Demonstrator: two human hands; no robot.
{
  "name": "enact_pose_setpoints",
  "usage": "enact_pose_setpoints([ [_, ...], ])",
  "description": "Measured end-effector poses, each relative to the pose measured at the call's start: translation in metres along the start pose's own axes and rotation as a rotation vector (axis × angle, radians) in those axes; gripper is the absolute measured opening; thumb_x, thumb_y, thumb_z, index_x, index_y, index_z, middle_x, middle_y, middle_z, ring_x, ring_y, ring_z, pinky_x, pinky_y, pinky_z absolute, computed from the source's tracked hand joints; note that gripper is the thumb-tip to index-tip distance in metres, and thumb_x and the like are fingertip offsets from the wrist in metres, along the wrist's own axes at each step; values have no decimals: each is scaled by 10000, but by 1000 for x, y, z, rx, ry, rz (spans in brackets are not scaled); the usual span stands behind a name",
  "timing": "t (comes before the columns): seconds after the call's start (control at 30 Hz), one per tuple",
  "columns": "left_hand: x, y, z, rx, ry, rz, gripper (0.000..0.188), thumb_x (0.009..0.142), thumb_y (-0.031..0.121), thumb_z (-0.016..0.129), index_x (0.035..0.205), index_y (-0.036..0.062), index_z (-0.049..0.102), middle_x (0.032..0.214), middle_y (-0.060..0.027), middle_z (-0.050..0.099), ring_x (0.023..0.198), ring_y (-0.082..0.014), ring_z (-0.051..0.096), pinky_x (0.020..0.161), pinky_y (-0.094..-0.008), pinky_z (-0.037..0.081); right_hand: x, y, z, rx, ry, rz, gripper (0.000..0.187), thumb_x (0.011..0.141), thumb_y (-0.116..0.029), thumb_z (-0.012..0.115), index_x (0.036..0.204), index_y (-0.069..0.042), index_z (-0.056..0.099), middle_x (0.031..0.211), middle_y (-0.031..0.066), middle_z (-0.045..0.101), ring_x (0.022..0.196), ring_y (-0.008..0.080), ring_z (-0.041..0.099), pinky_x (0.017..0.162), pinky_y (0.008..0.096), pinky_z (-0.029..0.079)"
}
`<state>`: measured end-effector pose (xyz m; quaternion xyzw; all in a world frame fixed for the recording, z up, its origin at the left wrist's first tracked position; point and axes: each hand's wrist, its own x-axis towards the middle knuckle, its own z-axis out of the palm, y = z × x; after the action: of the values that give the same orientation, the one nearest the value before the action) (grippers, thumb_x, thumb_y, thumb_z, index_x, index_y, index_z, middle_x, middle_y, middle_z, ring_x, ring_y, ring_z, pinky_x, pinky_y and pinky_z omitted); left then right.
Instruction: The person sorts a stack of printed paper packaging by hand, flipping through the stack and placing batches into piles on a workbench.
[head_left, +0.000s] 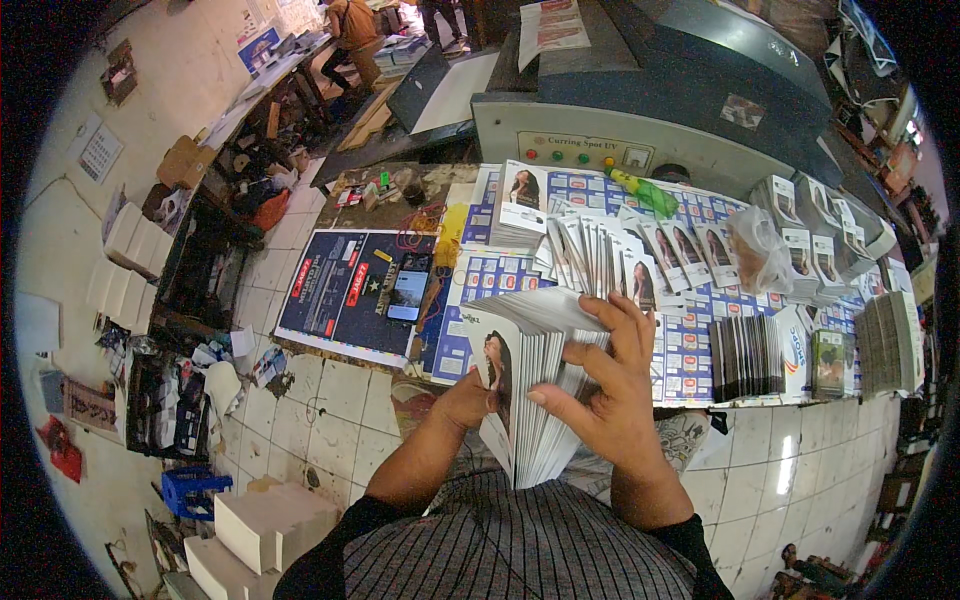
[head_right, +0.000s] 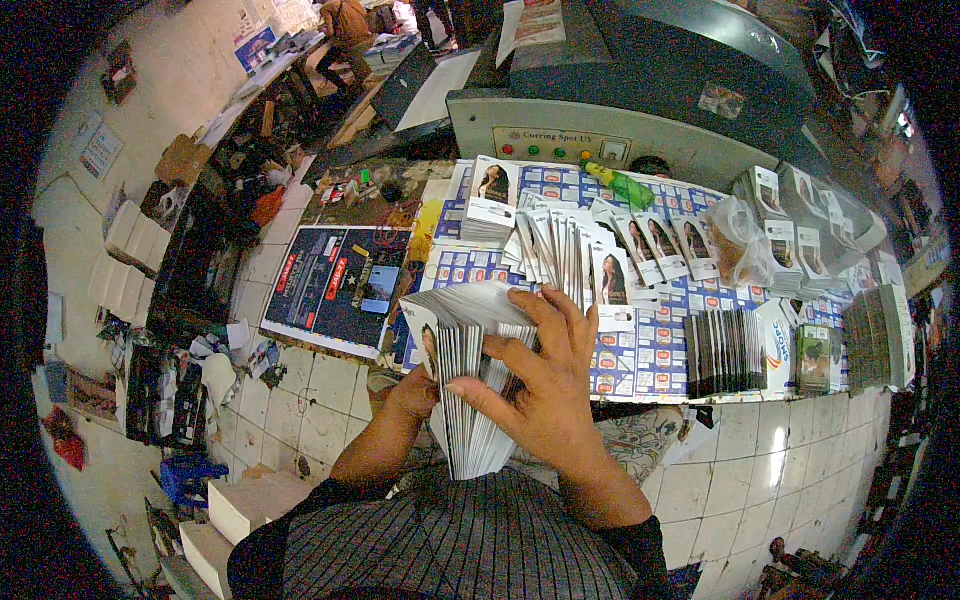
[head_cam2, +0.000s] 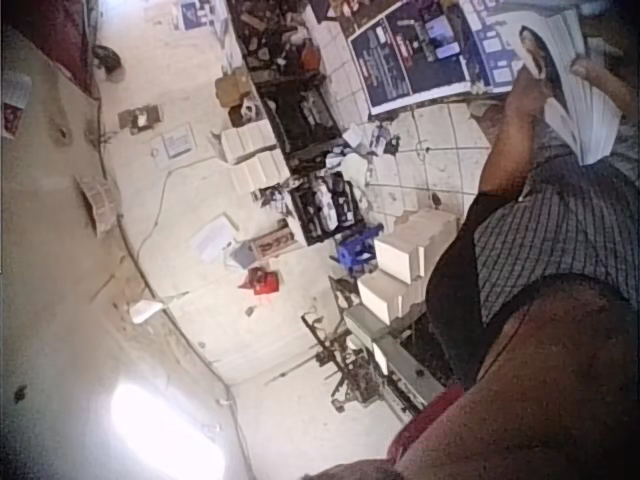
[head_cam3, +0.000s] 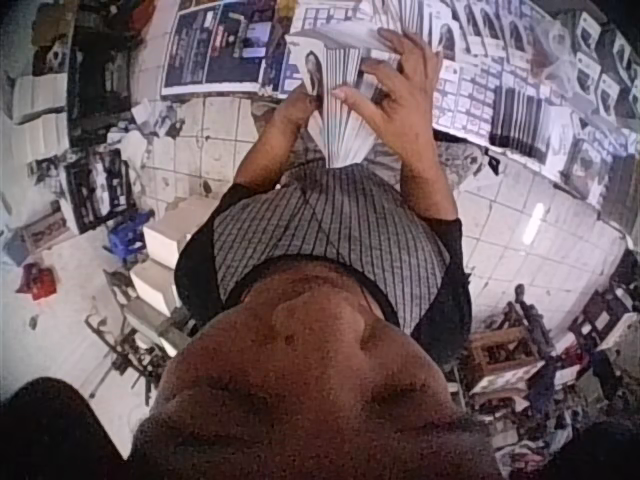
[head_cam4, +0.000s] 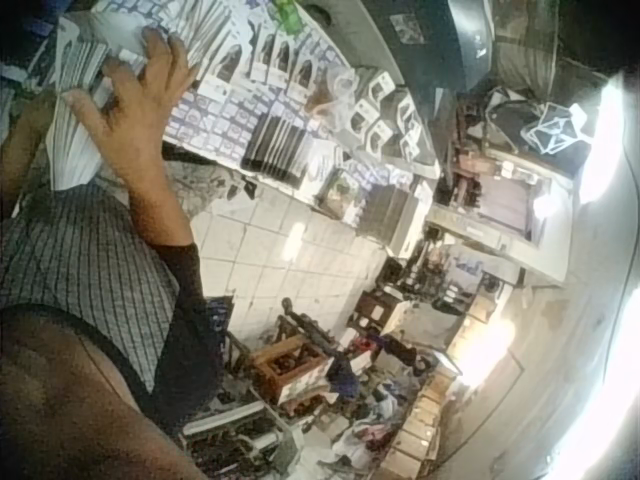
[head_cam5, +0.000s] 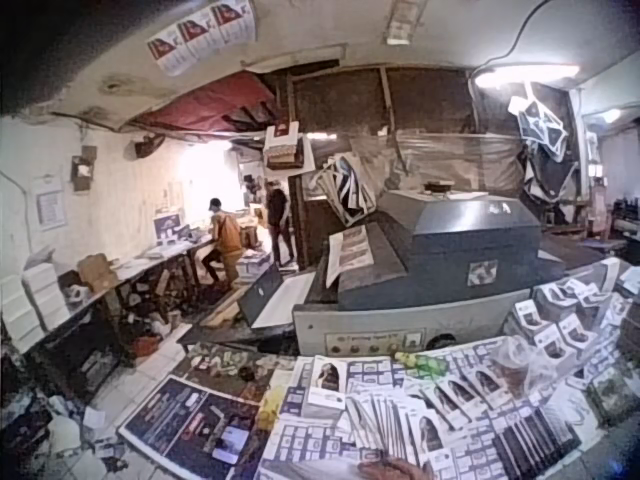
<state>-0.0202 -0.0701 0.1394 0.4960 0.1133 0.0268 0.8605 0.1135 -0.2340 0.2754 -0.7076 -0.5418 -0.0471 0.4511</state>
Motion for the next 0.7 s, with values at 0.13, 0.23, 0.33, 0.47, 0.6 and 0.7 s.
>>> enact_pose_setpoints([
  [0.13, 1, -2, 0, -18, -42, 48, 893, 692, 347, 856, 1412, 44, 423, 1343, -79, 537, 1235, -221, 525, 1048, -371, 414, 0, -1, 1, 9, 3, 1, 461, 623, -352, 866, 888, -30, 670, 1326, 172, 510, 1289, 424, 350, 1042, 530, 283],
  [0.23, 0, 1, 0, -23, -55, 41, 953, 657, 400, 868, 1416, 40, 418, 1349, -77, 533, 1237, -221, 524, 1057, -373, 404, -1, -1, 0, 8, -1, 3, 455, 633, -354, 862, 892, -32, 671, 1328, 172, 509, 1289, 425, 349, 1044, 531, 281],
  [0.33, -4, 11, 11, -27, 39, -55, 1006, 619, 437, 882, 1418, 40, 416, 1348, -77, 532, 1248, -220, 514, 1063, -372, 395, -2, -1, 1, 1, 7, 39, 413, 693, -446, 815, 919, -119, 704, 1311, 134, 514, 1286, 395, 384, 1075, 605, 181],
  [0.47, -3, -5, -8, 48, -198, 154, 562, 947, 313, 600, 1436, 104, 418, 1443, -85, 477, 1311, -227, 457, 1172, -397, 266, -3, -1, 1, 4, 4, 39, 400, 704, -437, 809, 922, -118, 705, 1316, 134, 511, 1292, 397, 377, 1085, 612, 162],
  [0.6, 0, -27, -33, 188, -175, 92, 715, 890, 380, 668, 1469, 97, 359, 1458, -99, 454, 1332, -235, 430, 1162, -398, 279, -3, 2, 0, 8, -26, 26, 421, 711, -407, 802, 983, -109, 684, 1338, 145, 492, 1306, 400, 359, 1093, 617, 146],
  [0.7, -2, -29, -35, 231, -159, 70, 746, 872, 379, 683, 1474, 92, 348, 1455, -100, 452, 1332, -233, 428, 1154, -396, 288, -2, -1, 2, 29, 1, 47, 526, 710, -283, 778, 1152, -65, 593, 1366, 181, 456, 1303, 396, 355, 1087, 569, 200],
])
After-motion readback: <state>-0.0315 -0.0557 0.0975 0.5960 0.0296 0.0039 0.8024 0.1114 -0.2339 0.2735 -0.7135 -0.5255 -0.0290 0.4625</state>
